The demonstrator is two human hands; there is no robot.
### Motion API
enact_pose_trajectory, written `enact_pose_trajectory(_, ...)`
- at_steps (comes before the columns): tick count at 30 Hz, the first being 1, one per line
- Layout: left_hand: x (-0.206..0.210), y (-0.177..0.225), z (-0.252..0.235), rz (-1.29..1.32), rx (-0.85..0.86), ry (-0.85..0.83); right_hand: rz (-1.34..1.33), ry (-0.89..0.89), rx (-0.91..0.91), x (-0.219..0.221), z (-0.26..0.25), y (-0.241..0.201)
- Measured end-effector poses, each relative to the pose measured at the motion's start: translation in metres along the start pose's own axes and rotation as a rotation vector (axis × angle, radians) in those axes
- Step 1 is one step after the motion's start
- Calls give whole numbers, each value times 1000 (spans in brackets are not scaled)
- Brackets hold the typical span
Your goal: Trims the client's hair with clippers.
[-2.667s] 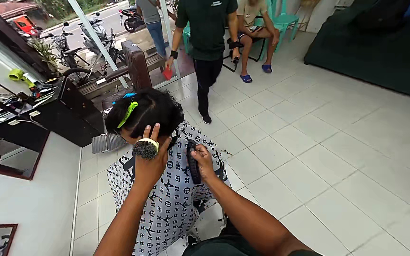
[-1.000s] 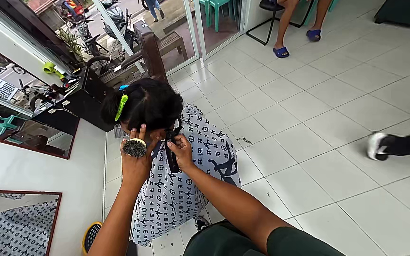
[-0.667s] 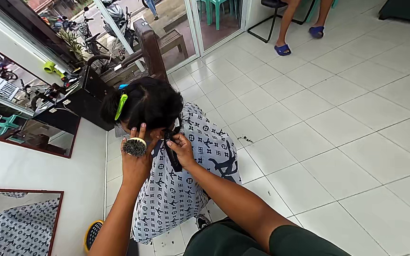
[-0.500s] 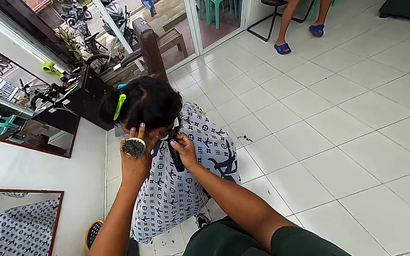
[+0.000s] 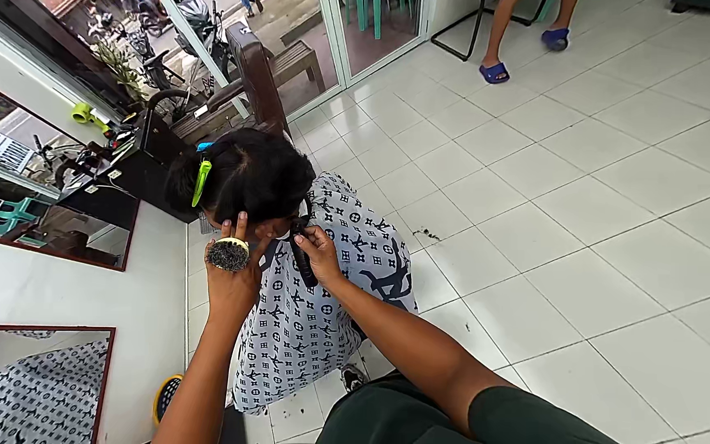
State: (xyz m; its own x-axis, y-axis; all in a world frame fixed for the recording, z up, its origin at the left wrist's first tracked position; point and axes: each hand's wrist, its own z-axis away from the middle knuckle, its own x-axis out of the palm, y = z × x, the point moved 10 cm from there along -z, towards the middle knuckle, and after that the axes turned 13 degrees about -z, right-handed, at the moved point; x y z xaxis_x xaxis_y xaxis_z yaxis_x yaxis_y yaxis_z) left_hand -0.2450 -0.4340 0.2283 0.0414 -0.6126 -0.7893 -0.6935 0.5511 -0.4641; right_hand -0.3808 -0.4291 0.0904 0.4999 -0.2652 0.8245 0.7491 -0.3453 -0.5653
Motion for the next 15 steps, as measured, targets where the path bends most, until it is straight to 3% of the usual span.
enact_pose_trajectory(15, 1, 1, 1, 4, 7, 2, 27, -48, 80, -2, 5, -4)
